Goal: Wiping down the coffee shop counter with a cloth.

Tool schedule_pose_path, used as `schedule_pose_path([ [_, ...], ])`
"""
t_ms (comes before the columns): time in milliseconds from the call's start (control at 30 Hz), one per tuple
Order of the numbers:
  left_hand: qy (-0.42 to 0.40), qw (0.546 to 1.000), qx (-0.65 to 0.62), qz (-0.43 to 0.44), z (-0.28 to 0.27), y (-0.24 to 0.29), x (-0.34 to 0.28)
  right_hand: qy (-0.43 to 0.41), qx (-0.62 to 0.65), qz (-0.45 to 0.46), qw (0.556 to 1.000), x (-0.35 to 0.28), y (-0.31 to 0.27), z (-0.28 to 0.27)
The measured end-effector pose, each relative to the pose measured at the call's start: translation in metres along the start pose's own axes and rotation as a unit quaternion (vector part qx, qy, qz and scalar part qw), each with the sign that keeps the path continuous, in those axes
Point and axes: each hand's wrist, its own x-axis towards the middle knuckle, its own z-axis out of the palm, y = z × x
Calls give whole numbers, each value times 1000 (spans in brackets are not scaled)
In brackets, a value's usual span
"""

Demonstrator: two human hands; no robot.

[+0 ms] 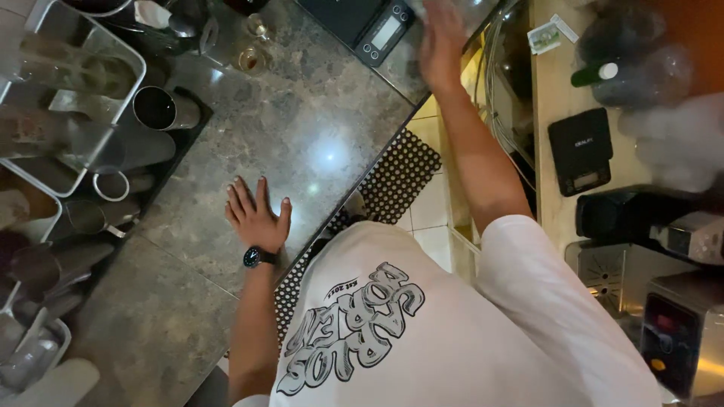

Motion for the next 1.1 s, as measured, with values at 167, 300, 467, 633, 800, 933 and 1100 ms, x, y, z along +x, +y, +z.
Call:
schedule_pose_path([
  [167,-13,1000,-20,-10,-4,4,2,-141,-69,-193,969,12,-26,3],
  [300,-12,1000,-11,-22,6,-2,-3,-155,-97,-36,982,9,-20,7],
  [467,5,1000,-16,-14,-3,4,3,-101,-87,-214,968,13,-45,-15],
  [633,22,1000,2,-2,-5,4,4,-94,-110,7,989,2,-43,7],
  [800,22,1000,-6,-1,-6,3,5,-121,-147,-100,977,-1,-51,7],
  [933,10,1000,-5,0,-6,1,4,-79,-84,-43,992,19,-47,-6],
  [1100,-5,1000,-6,-11,-5,0,2,-231,-148,-4,962,-1,-76,4],
])
